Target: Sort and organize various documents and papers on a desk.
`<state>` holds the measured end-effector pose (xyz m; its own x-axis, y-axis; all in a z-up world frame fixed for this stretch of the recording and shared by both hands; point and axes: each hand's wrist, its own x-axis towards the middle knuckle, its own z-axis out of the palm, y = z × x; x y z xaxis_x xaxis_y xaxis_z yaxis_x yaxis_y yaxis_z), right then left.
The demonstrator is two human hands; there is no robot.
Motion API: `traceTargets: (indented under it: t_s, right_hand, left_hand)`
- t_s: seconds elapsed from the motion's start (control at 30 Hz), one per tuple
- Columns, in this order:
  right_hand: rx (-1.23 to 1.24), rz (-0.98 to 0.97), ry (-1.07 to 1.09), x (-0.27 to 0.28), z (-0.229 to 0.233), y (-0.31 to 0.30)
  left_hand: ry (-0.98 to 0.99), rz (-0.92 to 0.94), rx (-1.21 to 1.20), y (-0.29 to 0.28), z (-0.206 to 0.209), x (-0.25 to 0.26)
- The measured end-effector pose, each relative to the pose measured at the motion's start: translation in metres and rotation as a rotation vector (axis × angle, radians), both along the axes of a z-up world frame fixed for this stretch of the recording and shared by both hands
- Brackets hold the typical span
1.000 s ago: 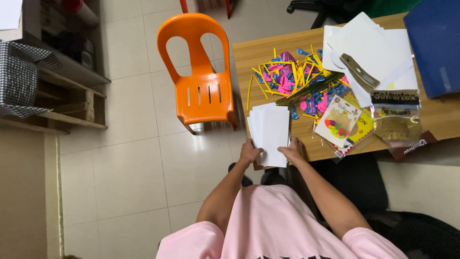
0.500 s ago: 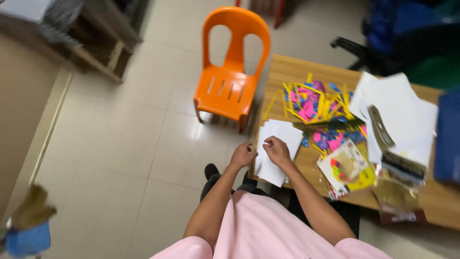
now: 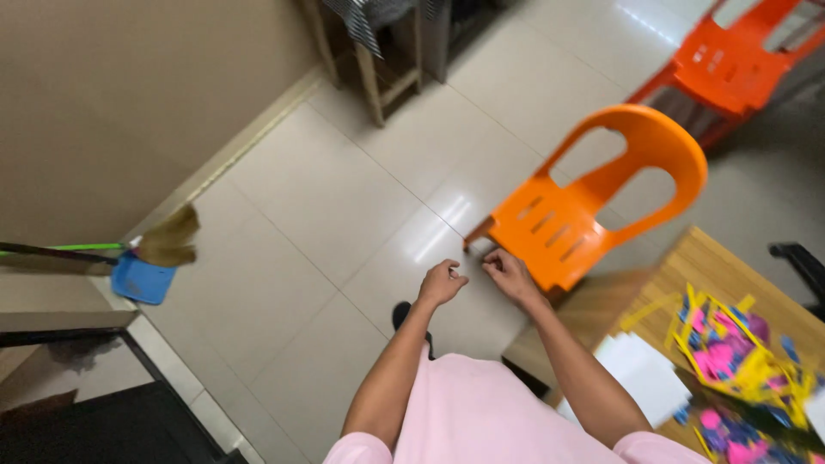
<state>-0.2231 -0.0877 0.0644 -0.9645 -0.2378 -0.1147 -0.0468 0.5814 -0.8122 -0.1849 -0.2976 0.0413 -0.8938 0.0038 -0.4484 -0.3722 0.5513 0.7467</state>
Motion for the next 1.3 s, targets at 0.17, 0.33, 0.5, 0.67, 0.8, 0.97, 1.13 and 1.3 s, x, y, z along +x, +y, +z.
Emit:
traceTargets:
  t_s: [0.17,0.33,0.5,0.67,0.8,0.97,1.13,1.3]
  right_hand:
    - [0.078,0.074,-0.047,-0.073,0.017,-0.089]
    - [0.139,0.101,-0.081,-0.149,0.057,-0.151]
    - [0.252,0.168,-0.01,-0.235,0.08,-0.194]
    - [0.215,0.234,0.078,-0.346,0.064,-0.22]
    - [0.213,0.307,0.177,-0.457,0.065,-0.252]
    - [0.199,0.379,0.069,-0.551,0.055,-0.26]
    - [0.138,0.392,0.149,-0.64,0.078,-0.29]
    - [0.269,0.363,-0.031,-0.706,0.082,-0.322]
  left_hand:
    - [0.013,0.086,-0.076,-0.102,0.038,-0.059]
    - [0.072,0.127,-0.193,-0.173,0.071,-0.129]
    - [0.101,0.18,-0.231,-0.206,0.093,-0.215]
    - [0.216,0.203,-0.248,-0.236,0.072,-0.322]
    - [0.274,0.258,-0.221,-0.258,0.042,-0.409]
    - [0.231,0.366,-0.18,-0.269,0.08,-0.492]
    - [0.158,0.379,-0.131,-0.291,0.093,-0.577]
    - [0.08,0.363,-0.147,-0.328,0.09,-0.662]
